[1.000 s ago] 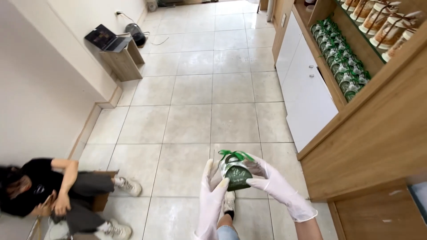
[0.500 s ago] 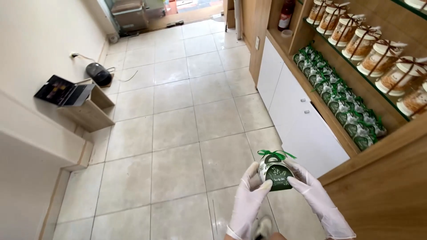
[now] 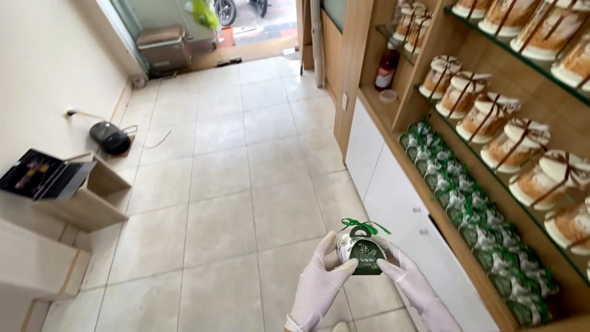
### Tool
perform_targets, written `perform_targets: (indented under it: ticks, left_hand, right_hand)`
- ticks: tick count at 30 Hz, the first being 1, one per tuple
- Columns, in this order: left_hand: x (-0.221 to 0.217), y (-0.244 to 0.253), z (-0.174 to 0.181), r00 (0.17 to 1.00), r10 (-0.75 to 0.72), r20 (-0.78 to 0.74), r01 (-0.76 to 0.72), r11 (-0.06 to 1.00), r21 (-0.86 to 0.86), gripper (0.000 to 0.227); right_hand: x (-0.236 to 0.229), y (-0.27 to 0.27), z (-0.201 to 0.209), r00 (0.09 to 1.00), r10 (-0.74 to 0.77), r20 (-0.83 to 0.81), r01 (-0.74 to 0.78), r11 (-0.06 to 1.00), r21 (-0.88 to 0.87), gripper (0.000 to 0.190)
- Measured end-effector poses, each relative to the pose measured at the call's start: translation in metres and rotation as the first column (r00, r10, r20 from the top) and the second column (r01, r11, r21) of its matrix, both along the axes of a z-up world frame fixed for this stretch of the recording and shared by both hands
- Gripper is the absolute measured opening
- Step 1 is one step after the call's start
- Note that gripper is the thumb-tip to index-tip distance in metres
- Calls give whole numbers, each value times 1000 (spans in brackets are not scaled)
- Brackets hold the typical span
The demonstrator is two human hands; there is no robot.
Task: The person organizes or displays small gift-packaged items on a shelf in a studio or workshop.
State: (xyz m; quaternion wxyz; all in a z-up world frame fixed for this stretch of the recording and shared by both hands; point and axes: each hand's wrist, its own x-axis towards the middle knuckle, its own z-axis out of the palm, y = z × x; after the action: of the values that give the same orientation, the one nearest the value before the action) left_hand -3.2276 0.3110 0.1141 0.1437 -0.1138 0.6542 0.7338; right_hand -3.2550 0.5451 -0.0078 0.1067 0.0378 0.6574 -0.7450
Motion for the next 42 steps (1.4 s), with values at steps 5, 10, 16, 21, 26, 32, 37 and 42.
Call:
perform_targets:
  ticks: [5, 10, 16, 21, 26, 32, 37, 42]
  left_hand:
    - [-83, 33, -21, 999, -52, 3, 51, 990, 129, 80]
    - [-154, 73, -26, 955, -295, -35, 297, 950, 99, 76]
    - [-237, 151, -74, 732, -629, -260, 676, 718, 164, 79]
    - [-306, 208, -30, 409, -790, -456, 898, 436, 50, 84]
    - [-366, 240, 65, 50, -728, -684, 941, 264, -212, 84]
    - [-401, 271, 164, -198, -514, -835, 831, 364, -421, 79]
    - [-405, 304, 254, -326, -164, -931, 851, 379, -364, 72]
    - [-399, 372, 314, -324, 21, -946, 776, 578, -254, 53]
  right_hand:
    - [-58, 27, 10, 997, -73, 12, 73, 997, 21, 59]
    - [-92, 80, -25, 971, -239, -2, 239, 970, 32, 63]
    - [-91, 160, -105, 832, -549, -80, 533, 830, -163, 74]
    - [-76, 185, -51, 600, -791, -119, 787, 611, -91, 89]
    - [-94, 144, 93, 474, -869, -140, 833, 392, 390, 97]
    - [-140, 110, 253, 322, -841, -435, 806, 2, 592, 72]
    - [-147, 128, 366, 409, -394, -823, 701, -442, 560, 70]
    - [-152, 160, 462, 476, -65, -877, 580, -726, 368, 57]
